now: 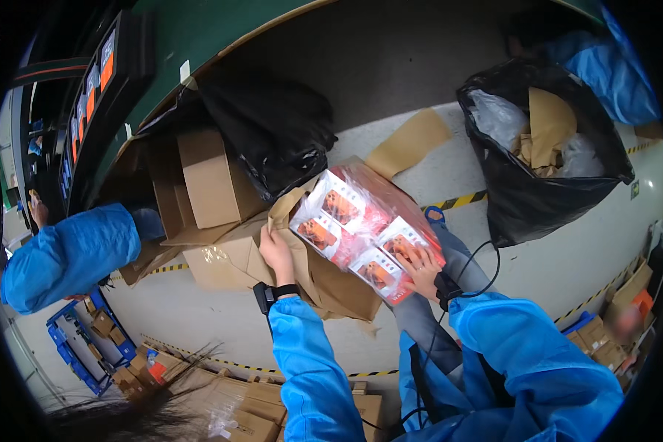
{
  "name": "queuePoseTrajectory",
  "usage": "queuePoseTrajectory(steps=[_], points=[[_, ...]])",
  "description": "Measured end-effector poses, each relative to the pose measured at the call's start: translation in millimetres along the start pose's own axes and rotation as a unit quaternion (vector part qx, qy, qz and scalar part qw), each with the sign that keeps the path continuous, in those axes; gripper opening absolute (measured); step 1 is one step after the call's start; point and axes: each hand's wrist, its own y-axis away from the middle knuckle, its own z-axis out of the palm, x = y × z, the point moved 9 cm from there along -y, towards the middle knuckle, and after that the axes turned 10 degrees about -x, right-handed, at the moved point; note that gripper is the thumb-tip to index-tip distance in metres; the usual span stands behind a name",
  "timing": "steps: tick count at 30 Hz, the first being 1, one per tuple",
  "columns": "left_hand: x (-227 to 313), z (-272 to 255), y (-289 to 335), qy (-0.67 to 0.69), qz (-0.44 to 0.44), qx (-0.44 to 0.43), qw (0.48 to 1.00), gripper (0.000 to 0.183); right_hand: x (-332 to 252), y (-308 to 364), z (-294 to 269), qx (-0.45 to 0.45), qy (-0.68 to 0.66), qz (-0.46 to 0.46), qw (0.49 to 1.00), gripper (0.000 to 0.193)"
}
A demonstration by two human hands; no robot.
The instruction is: Labeling and packaging electronic device boxes on a production line.
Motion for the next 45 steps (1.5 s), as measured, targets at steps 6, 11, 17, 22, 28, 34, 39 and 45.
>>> queuePoseTrajectory(steps=[6,11,17,22,28,34,39,45], points=[[-103.2,-26.4,-50.2,0.02,-0.048,0.022,0.998,0.028,-12.9,-12.5,1.1,0.01,-0.003,0.004,1.0,0.089],[-63.1,-21.6,-60.6,-0.092,-0.119,-0.01,0.989,0.023,-14.2,-15.0,-6.4,-0.036,-0.004,0.07,0.997,0.088],[28.4,-7.3,-70.8,-0.327,0.113,-0.021,0.938,0.019,-44.1,-78.9,-91.9,0.067,-0.123,0.125,0.982,0.055],[100.3,77.4,-2.1,-0.193,0.4,-0.241,0.863,0.025,-69.4,-153.8,-100.6,0.013,-0.102,0.016,0.995,0.056],[92.4,84.2,-5.8,-0.118,0.421,-0.288,0.852,0.022,-23.0,-121.3,-52.6,-0.022,-0.01,0.106,0.994,0.027],[86.6,53.5,0.9,0.036,0.291,-0.336,0.895,0.024,-35.7,-123.7,-78.3,-0.095,-0.131,0.138,0.977,0.023],[113.8,73.5,54.2,-0.144,0.421,-0.411,0.796,0.055,-48.5,-144.3,-52.3,-0.011,-0.115,0.077,0.99,0.012],[103.2,107.6,66.6,-0.174,0.399,-0.342,0.833,0.047,-44.9,-133.4,-60.8,0.051,-0.417,0.09,0.903,0.01]])
